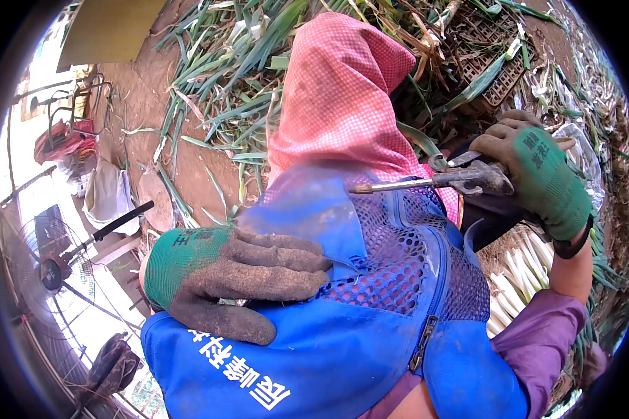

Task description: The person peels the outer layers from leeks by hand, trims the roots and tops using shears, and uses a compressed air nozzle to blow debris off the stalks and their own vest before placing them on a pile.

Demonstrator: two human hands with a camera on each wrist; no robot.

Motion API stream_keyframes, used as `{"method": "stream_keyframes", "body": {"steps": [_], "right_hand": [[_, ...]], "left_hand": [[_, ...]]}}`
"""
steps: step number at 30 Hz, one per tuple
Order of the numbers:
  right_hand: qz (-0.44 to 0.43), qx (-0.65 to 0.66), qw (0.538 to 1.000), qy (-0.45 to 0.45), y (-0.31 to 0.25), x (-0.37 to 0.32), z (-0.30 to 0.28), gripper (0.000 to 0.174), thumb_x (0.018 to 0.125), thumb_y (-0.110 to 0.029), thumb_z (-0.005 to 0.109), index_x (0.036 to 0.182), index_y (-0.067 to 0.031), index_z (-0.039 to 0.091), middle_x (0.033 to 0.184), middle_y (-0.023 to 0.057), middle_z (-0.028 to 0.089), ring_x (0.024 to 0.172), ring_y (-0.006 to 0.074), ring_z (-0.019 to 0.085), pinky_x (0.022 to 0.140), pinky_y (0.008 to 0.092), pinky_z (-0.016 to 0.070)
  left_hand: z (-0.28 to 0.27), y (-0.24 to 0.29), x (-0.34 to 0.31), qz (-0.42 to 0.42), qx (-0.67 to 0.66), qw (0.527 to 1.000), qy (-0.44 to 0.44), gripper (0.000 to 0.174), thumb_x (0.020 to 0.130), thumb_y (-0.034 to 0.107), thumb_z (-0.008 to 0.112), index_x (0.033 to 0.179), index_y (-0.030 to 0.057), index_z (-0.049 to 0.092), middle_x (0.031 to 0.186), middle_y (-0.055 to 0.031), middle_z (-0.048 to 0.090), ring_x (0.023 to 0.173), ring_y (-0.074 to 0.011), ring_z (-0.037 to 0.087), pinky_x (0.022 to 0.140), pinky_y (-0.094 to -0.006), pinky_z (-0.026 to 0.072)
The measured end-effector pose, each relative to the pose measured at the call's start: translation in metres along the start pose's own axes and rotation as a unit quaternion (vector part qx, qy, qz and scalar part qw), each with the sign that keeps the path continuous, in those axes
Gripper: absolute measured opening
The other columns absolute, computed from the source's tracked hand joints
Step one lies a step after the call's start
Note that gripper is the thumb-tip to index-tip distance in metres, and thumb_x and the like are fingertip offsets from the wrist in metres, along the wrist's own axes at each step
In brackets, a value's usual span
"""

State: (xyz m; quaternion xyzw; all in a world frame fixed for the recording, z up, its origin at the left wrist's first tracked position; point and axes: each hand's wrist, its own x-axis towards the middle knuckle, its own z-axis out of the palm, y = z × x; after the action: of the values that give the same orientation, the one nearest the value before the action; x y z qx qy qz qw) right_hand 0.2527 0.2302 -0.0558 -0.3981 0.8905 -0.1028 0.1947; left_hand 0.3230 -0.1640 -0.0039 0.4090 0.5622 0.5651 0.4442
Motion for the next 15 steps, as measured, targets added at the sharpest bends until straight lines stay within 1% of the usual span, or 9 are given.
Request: {"method": "stream_keyframes", "body": {"steps": [2, 5, 8, 13, 15], "right_hand": [[0.003, -0.003, 1.0, -0.001, -0.004, 0.003, -0.001, 0.038, 0.066, -0.016, 0.077, 0.102, -0.0087, 0.068, 0.09, 0.0088, 0.066, 0.097, 0.0274, 0.065, 0.098, 0.039, 0.0448], [-0.008, -0.007, 1.0, 0.013, -0.006, 0.008, 0.002, 0.033, 0.069, -0.016, 0.074, 0.101, -0.0089, 0.069, 0.089, 0.0088, 0.066, 0.097, 0.0272, 0.065, 0.098, 0.0388, 0.0449], [-0.018, 0.004, 1.0, 0.022, -0.006, 0.014, 0.009, 0.028, 0.073, -0.017, 0.072, 0.1, -0.0102, 0.07, 0.091, 0.0084, 0.067, 0.097, 0.0271, 0.065, 0.1, 0.039, 0.0442], [-0.038, 0.007, 0.999, 0.024, -0.007, 0.026, 0.015, 0.025, 0.078, -0.021, 0.07, 0.101, -0.0126, 0.07, 0.094, 0.0077, 0.069, 0.099, 0.0262, 0.066, 0.104, 0.0396, 0.0423], [-0.051, 0.012, 0.998, 0.033, -0.005, 0.03, 0.02, 0.027, 0.072, -0.019, 0.07, 0.098, -0.0091, 0.069, 0.093, 0.0094, 0.068, 0.098, 0.0288, 0.065, 0.101, 0.0407, 0.0428]], "left_hand": [[0.001, -0.001, -0.002, 0.005, 0.007, 1.0, 0.002, 0.066, 0.083, 0.024, 0.077, 0.13, -0.0164, 0.054, 0.134, -0.0384, 0.052, 0.129, -0.057, 0.046, 0.106, -0.0637, 0.0356], [-0.003, -0.002, -0.001, 0.022, 0.005, 1.0, -0.02, 0.065, 0.082, 0.025, 0.078, 0.128, -0.0153, 0.056, 0.135, -0.0367, 0.052, 0.132, -0.056, 0.044, 0.108, -0.0641, 0.0332], [-0.004, 0.002, 0.006, -0.014, 0.027, 0.999, -0.027, 0.064, 0.082, 0.026, 0.078, 0.127, -0.0142, 0.058, 0.136, -0.0356, 0.052, 0.135, -0.0551, 0.041, 0.111, -0.0643, 0.0288], [0.004, -0.01, -0.002, -0.001, -0.013, 1.0, 0.009, 0.065, 0.082, 0.028, 0.078, 0.128, -0.0136, 0.058, 0.137, -0.0355, 0.051, 0.136, -0.0542, 0.04, 0.113, -0.0639, 0.0238], [0.005, -0.011, -0.003, 0.005, -0.021, 1.0, 0.01, 0.066, 0.082, 0.028, 0.078, 0.128, -0.0138, 0.057, 0.137, -0.0361, 0.051, 0.136, -0.0542, 0.04, 0.114, -0.0638, 0.023]]}}
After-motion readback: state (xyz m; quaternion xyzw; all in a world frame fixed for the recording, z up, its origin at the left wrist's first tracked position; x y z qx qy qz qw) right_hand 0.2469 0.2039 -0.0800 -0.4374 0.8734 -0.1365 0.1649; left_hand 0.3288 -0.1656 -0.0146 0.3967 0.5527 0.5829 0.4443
